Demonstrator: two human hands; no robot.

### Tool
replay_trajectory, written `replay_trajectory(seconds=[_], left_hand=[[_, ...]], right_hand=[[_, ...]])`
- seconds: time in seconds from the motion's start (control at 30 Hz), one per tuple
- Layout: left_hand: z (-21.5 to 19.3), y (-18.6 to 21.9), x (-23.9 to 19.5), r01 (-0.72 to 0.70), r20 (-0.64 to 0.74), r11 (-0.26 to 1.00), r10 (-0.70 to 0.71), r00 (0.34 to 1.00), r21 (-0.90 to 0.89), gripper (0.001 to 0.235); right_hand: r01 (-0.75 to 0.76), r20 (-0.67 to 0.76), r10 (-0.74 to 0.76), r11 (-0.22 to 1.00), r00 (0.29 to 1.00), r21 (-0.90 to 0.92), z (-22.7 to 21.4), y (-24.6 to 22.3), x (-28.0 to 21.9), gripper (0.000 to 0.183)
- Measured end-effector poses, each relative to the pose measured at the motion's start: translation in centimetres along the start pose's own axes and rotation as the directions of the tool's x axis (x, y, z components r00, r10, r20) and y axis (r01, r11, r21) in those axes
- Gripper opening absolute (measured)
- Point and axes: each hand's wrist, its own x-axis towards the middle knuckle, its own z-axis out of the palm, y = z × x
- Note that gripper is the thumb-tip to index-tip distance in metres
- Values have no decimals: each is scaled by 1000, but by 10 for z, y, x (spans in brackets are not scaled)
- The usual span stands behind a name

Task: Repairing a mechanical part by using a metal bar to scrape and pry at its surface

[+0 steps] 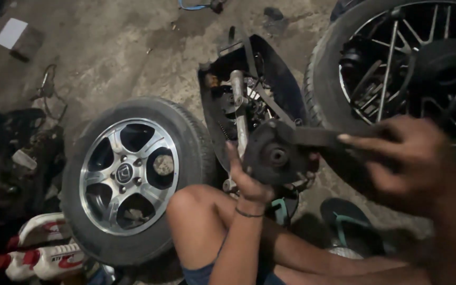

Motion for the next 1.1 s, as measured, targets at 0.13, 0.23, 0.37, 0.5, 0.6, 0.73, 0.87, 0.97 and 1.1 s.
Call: replay_trajectory(seconds=[0.13, 0.23, 0.37, 0.5, 0.6, 0.73, 0.87, 0.97, 1.1], left_hand=[[8, 6, -4, 22, 59, 1000, -23, 998, 17, 85], [-3, -2, 0, 60, 11, 997, -60, 998, -51, 83], [6, -9, 0, 11, -18, 1000, -10, 1000, 16, 73], [-2, -13, 3, -43, -56, 998, 46, 997, 51, 62], [12, -18, 5, -71, 57, 997, 70, 996, 16, 62], [19, -26, 14, -48, 123, 995, 58, 991, -87, 70], [34, -26, 18, -165, 182, 986, 159, 970, 19, 63], [25, -24, 12, -161, 151, 987, 158, 976, 10, 60], [14, -32, 12, -145, -3, 989, 145, 989, 5, 57]], right_hand=[[-109, -105, 124, 985, 987, 136, 6, 2, -14, 57], [-95, -123, 152, 921, 981, 378, 18, -30, -3, 51], [-205, -14, 229, 895, 973, 396, 32, -50, 4, 48], [-267, -59, 296, 917, 953, 295, 43, -57, 2, 50], [-267, -105, 319, 902, 942, 340, 44, -71, 2, 45], [-297, -78, 359, 859, 930, 417, 50, -87, 4, 45], [-297, -73, 338, 897, 938, 328, 72, -102, -9, 45], [-308, -75, 362, 870, 929, 385, 69, -111, -7, 43], [-245, -115, 306, 897, 945, 367, 87, -107, -5, 45]])
